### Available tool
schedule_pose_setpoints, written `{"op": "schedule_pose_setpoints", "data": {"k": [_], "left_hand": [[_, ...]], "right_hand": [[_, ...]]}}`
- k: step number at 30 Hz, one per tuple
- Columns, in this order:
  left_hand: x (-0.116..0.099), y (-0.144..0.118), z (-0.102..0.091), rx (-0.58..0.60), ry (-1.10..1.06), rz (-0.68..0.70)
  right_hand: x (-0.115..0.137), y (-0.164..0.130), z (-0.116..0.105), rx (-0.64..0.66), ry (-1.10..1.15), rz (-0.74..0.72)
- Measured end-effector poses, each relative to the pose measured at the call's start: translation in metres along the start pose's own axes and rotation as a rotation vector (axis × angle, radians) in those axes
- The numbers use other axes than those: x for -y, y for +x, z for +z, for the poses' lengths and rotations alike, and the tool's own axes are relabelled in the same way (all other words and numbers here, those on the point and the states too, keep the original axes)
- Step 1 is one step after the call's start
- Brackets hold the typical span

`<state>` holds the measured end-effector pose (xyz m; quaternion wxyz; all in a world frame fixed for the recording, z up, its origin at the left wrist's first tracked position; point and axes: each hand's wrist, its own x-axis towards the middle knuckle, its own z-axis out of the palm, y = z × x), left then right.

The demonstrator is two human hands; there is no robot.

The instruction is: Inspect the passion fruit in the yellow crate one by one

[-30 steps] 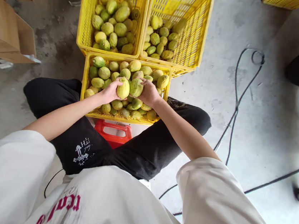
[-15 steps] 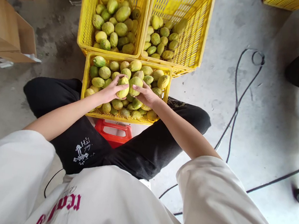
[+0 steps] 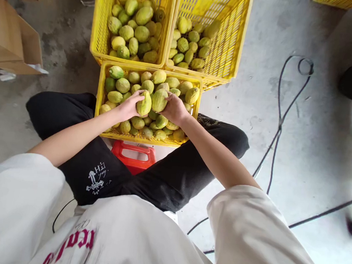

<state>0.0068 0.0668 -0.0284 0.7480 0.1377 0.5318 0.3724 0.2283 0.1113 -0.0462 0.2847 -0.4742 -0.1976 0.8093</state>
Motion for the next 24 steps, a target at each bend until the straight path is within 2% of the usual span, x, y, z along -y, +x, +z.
{"op": "schedule_pose_setpoints", "data": {"k": [4,10,14,19,24], "left_hand": [[0.0,0.002,-0.001,0.003,0.048,0.07],[0.004,0.001,0.001,0.065,0.121,0.104],[0.008,-0.002,0.002,0.061,0.144,0.094],[0.008,-0.002,0.004,0.027,0.087,0.037],[0.003,0.0,0.008,0.008,-0.05,-0.028]], "right_hand": [[-0.006,0.0,-0.003,0.05,-0.032,0.004],[-0.002,-0.015,0.013,0.102,-0.002,0.081],[0.003,-0.018,0.016,0.051,0.002,0.106],[0.0,-0.015,0.015,-0.056,-0.011,0.04],[-0.002,-0.009,0.014,-0.051,0.004,0.082]]}}
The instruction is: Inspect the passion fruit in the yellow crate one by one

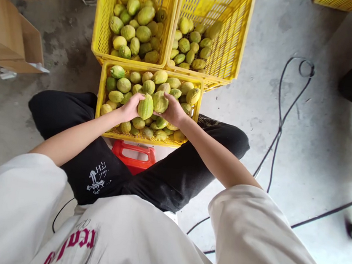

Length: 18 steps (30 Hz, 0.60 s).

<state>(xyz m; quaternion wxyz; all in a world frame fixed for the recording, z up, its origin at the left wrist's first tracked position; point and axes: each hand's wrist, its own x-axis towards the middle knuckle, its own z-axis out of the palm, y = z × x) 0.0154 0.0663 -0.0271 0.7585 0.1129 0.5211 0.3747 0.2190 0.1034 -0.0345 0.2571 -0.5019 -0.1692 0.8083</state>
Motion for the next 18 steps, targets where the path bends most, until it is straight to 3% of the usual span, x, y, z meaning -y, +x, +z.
{"op": "schedule_pose_setpoints", "data": {"k": [6,12,18], "left_hand": [[0.002,-0.003,0.013,-0.138,-0.054,0.098],[0.001,-0.008,0.016,-0.198,-0.084,0.138],[0.005,-0.005,0.012,-0.141,-0.054,0.102]], "right_hand": [[0.004,0.006,-0.007,0.017,0.038,-0.033],[-0.004,0.009,-0.006,-0.035,0.065,-0.146],[-0.004,0.001,-0.001,0.02,-0.007,-0.117]]}}
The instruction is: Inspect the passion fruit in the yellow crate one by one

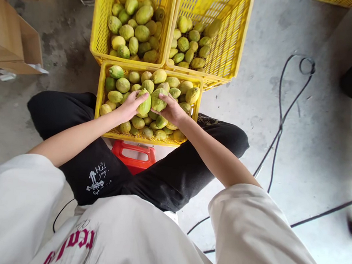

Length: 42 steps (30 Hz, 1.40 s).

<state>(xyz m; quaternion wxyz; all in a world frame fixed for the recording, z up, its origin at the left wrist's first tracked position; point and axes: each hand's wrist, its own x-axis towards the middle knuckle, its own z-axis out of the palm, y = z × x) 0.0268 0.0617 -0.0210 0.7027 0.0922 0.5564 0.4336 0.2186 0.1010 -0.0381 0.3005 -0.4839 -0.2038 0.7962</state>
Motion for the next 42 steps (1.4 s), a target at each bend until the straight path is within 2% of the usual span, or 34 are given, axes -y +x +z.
{"op": "schedule_pose_setpoints", "data": {"k": [3,9,13,19,22,25,28,34,38,42], "left_hand": [[0.003,0.0,0.001,0.042,0.045,-0.01],[0.005,0.005,-0.005,0.043,0.039,-0.072],[0.007,0.007,-0.009,0.065,0.089,-0.052],[-0.001,-0.002,0.001,0.01,0.086,-0.014],[-0.007,-0.007,0.004,0.047,0.064,-0.009],[-0.009,-0.008,0.003,0.071,0.075,-0.006],[-0.006,-0.007,0.0,0.052,0.092,-0.008],[0.001,0.003,-0.003,0.039,0.129,-0.03],[0.0,0.009,-0.002,0.049,0.055,-0.072],[-0.002,0.008,0.001,0.0,0.027,-0.059]], "right_hand": [[0.004,-0.004,0.002,-0.01,-0.018,0.045],[0.005,-0.007,0.002,-0.019,-0.004,0.062],[0.007,-0.005,0.004,-0.059,0.005,0.091],[0.015,-0.007,0.015,-0.048,0.057,0.152],[0.017,-0.01,0.018,-0.063,0.048,0.161],[0.016,-0.013,0.016,-0.058,0.027,0.157],[0.014,-0.012,0.01,0.005,0.007,0.15],[0.008,-0.006,0.002,0.023,-0.047,0.023],[0.01,-0.007,0.001,-0.005,-0.054,0.056],[0.015,-0.009,0.004,0.003,-0.019,0.123]]}}
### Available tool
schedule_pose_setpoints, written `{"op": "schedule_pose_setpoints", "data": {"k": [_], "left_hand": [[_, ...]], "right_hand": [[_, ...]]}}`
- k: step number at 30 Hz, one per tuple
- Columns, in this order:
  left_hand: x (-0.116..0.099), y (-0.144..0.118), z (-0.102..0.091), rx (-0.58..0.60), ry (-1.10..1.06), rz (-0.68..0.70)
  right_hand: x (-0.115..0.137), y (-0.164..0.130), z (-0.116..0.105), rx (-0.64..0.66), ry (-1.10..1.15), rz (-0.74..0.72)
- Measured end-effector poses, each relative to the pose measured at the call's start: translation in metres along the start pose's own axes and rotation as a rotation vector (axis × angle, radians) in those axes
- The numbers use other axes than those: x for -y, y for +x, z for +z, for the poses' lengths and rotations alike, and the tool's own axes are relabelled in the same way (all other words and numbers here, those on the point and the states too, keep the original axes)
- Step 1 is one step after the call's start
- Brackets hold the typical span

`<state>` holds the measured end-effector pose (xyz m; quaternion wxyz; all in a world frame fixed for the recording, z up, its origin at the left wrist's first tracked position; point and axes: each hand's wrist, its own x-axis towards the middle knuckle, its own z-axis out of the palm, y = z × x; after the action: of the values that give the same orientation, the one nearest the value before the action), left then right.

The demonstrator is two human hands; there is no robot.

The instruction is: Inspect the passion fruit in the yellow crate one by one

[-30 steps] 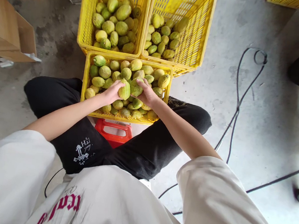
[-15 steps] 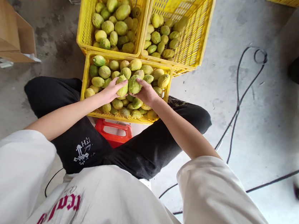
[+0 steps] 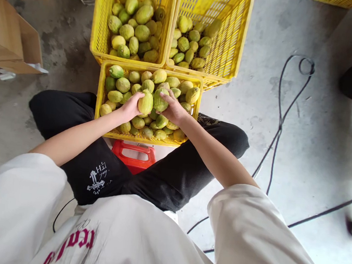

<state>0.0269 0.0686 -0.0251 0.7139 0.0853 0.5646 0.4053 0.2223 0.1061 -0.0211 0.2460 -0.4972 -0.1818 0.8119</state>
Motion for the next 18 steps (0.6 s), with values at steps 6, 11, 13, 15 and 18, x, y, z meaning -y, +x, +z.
{"op": "schedule_pose_setpoints", "data": {"k": [6,11,13,15,18], "left_hand": [[0.0012,-0.0041,0.0009,-0.023,0.027,0.067],[0.0013,-0.0022,-0.0029,0.041,0.029,0.077],[0.0005,-0.0017,-0.0051,0.061,0.035,0.069],[0.0,-0.0008,-0.007,0.051,0.036,0.061],[0.0006,0.0015,-0.0084,0.035,0.011,0.02]], "right_hand": [[0.0026,0.004,-0.0008,-0.009,0.017,-0.016],[-0.0012,0.0043,-0.0018,0.009,0.003,-0.037],[-0.0016,0.0018,-0.0011,0.013,-0.018,-0.049],[-0.0018,-0.001,0.0002,0.02,-0.035,-0.059],[-0.0025,-0.0043,0.0026,0.021,-0.062,-0.085]]}}
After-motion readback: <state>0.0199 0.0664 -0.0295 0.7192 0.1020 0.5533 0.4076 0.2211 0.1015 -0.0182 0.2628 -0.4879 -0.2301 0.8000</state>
